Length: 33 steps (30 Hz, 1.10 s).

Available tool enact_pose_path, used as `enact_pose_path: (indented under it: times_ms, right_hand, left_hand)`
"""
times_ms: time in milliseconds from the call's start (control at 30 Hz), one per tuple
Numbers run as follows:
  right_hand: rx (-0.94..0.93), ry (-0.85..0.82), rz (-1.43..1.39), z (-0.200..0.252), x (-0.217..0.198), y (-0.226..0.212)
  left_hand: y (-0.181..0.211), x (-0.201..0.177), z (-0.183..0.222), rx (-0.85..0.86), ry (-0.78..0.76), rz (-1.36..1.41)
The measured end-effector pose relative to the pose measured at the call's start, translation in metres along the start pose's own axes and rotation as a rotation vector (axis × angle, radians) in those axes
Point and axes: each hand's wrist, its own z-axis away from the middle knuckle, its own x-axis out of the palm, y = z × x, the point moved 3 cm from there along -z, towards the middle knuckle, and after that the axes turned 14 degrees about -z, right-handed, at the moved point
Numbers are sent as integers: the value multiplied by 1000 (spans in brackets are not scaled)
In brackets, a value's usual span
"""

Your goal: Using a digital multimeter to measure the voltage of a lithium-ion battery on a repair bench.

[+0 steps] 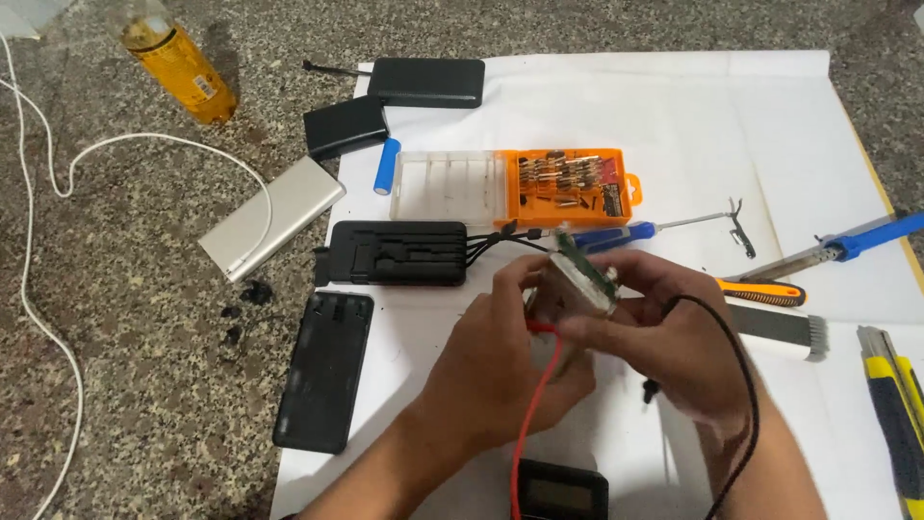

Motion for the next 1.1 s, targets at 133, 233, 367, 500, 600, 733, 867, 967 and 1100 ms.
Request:
enact_pose_path:
  times_ms: [133,233,367,500,600,733,867,967,1100]
  right_hand:
    - [90,-131,136,1,-11,-3]
    - [6,-81,184,1,-5,-3]
    - [15,64,218,2,-2,-8]
    - [216,186,330,0,3,-12]
    - [360,175,229,4,11,-14]
    - [268,122,213,-5,-3,0]
    - [294,158,310,-2,-10,5]
    - [312,117,390,-3,-10,10]
    - [367,64,646,0,2,-1]
  left_hand:
    - [-1,-11,-5,-223,-197,210]
    - [0,-17,-11,-264,-198,348]
    - [-2,-24,-14,-322,-266,461]
    - [-8,-21,-18,-384,-332,471]
    - [2,-26,-22,-633,-431,488]
    - [-21,-12,-25,-548,-249,515]
    - [-24,-17,-21,-573,-119,423]
    - [-20,-21,-22,-649,-159,213]
    - [-7,-28,-23,-691,-230,76]
